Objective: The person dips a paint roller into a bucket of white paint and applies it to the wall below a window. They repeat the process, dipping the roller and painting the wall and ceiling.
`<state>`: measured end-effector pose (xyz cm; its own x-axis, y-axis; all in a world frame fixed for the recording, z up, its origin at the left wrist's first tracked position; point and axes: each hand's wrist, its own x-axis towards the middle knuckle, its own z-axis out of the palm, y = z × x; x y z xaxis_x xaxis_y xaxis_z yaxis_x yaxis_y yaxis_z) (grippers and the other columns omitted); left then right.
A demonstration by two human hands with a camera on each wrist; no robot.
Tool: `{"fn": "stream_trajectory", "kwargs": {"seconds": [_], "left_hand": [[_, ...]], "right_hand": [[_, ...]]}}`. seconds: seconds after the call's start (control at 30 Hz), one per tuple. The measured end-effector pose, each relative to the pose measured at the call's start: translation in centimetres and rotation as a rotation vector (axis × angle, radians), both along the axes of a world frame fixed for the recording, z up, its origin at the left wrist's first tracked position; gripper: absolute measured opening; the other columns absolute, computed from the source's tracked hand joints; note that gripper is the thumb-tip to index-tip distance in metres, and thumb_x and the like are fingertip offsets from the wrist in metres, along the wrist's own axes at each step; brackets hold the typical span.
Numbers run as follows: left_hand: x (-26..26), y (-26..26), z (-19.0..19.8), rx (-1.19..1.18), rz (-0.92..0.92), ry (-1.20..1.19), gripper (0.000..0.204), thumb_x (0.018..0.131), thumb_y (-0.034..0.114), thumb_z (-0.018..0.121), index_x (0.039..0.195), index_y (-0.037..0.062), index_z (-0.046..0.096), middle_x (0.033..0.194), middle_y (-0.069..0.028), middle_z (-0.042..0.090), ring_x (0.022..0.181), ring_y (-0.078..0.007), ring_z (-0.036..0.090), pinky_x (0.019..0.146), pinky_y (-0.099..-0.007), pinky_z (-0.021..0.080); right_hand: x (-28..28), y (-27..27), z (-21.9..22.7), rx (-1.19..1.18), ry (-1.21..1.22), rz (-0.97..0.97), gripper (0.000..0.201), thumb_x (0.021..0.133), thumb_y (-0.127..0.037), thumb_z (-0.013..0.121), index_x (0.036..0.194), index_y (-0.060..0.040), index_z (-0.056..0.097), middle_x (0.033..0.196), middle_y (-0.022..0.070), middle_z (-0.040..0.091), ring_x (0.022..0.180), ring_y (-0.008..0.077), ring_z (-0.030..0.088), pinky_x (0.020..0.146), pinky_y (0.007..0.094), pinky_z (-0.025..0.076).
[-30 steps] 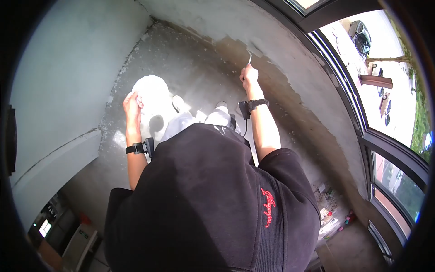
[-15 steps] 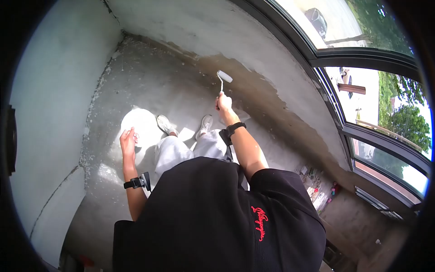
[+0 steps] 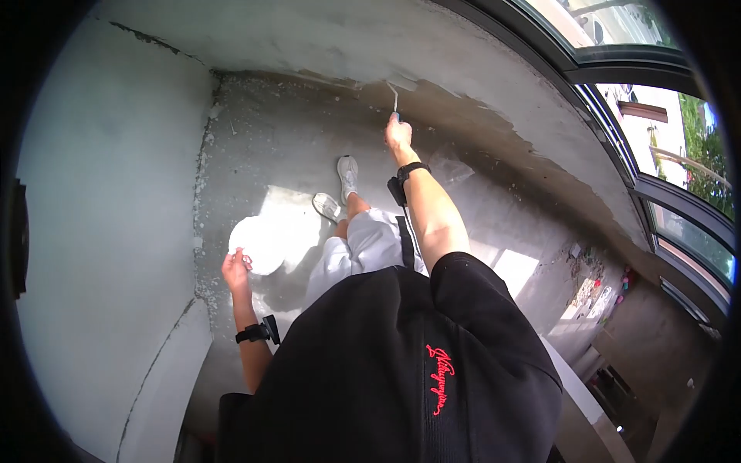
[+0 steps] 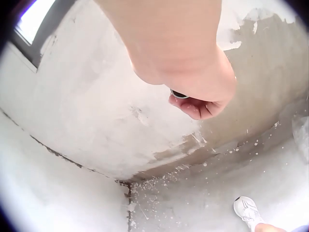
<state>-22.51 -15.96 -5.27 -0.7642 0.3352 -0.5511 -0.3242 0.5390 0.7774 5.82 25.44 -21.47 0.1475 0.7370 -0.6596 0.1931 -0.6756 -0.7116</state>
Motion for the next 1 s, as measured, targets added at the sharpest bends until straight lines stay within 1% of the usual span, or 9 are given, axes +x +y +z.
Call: {"fn": "stream_trajectory", "kwargs": {"seconds": [0.03,0.17,0.2,0.47,0.6,0.67,0.77,0.93,1.0], "left_hand": [[-0.8,0.6,1.2,-0.017,-0.025,0.015,0.016,0.092,0.016,0.058,0.083,0.0029,0.059,0.062,-0.0022,0.056,0.053,-0.0077,0.048,0.050,-0.0216,0.035],[-2.2,2.6,5.0,-0.041,-0.048,0.059,0.016,0.091,0.015,0.059,0.083,0.0017,0.060,0.064,-0.0023,0.057,0.054,-0.0071,0.048,0.052,-0.0217,0.035],[-2.6,3.0,5.6,-0.039,-0.035,0.074,0.016,0.092,0.016,0.058,0.084,0.0015,0.060,0.064,-0.0022,0.057,0.055,-0.0073,0.048,0.052,-0.0220,0.036],[-6.4,8.1,7.4,0.028,-0.051,0.168,0.016,0.093,0.014,0.055,0.091,-0.0008,0.061,0.065,-0.0019,0.056,0.055,-0.0084,0.048,0.052,-0.0219,0.036],[-7.9,9.6,7.5,0.065,-0.109,0.193,0.017,0.093,0.014,0.055,0.092,-0.0013,0.061,0.065,-0.0017,0.056,0.055,-0.0081,0.048,0.051,-0.0221,0.036],[-9.3,9.7,6.4,0.067,-0.085,0.166,0.017,0.093,0.015,0.056,0.091,-0.0010,0.062,0.065,-0.0015,0.056,0.055,-0.0079,0.048,0.051,-0.0223,0.037],[-10.5,10.1,5.5,0.010,-0.147,0.162,0.017,0.092,0.015,0.057,0.088,-0.0008,0.062,0.065,-0.0014,0.056,0.055,-0.0078,0.048,0.050,-0.0220,0.036],[-11.3,11.2,6.2,0.025,-0.237,0.149,0.016,0.091,0.014,0.057,0.087,-0.0010,0.063,0.064,-0.0021,0.056,0.054,-0.0075,0.048,0.051,-0.0217,0.036],[-12.0,11.1,6.3,0.014,-0.289,0.160,0.016,0.091,0.013,0.058,0.087,-0.0010,0.063,0.064,-0.0024,0.057,0.054,-0.0075,0.048,0.051,-0.0216,0.036]], "right_hand": [[-0.6,0.0,0.4,0.003,0.136,-0.073,0.048,0.093,-0.039,0.050,0.067,0.0002,0.058,0.056,0.0069,0.056,0.045,0.0183,0.054,0.044,0.0316,0.043],[-1.6,1.5,0.7,-0.038,0.185,-0.096,0.045,0.092,-0.040,0.053,0.069,-0.0009,0.057,0.055,0.0056,0.053,0.043,0.0172,0.050,0.041,0.0318,0.040],[-1.7,1.6,0.6,-0.062,0.240,-0.064,0.039,0.095,-0.040,0.049,0.069,-0.0100,0.052,0.055,-0.0012,0.048,0.045,0.0108,0.043,0.042,0.0269,0.035],[-2.2,1.7,-1.1,-0.011,0.093,-0.079,0.041,0.093,-0.038,0.052,0.072,-0.0036,0.056,0.055,0.0017,0.049,0.046,0.0129,0.045,0.043,0.0286,0.036],[-0.9,-0.1,1.7,0.041,0.099,-0.125,0.040,0.094,-0.038,0.052,0.077,-0.0025,0.058,0.059,0.0016,0.052,0.047,0.0112,0.046,0.043,0.0279,0.037],[-0.8,-0.7,7.7,0.047,0.141,-0.189,0.039,0.094,-0.037,0.052,0.076,-0.0033,0.057,0.060,0.0001,0.052,0.047,0.0090,0.045,0.042,0.0262,0.035],[-0.7,0.4,9.6,0.003,0.183,-0.201,0.036,0.094,-0.032,0.053,0.073,-0.0034,0.056,0.058,0.0009,0.051,0.046,0.0108,0.043,0.042,0.0283,0.032],[-3.3,3.6,7.0,-0.047,0.141,-0.270,0.031,0.089,-0.022,0.053,0.064,-0.0041,0.051,0.053,0.0044,0.046,0.043,0.0148,0.040,0.041,0.0326,0.029],[-4.3,4.9,5.7,-0.148,0.094,-0.235,0.032,0.084,-0.023,0.050,0.076,0.0060,0.059,0.061,0.0141,0.057,0.050,0.0210,0.052,0.047,0.0367,0.039]]}}
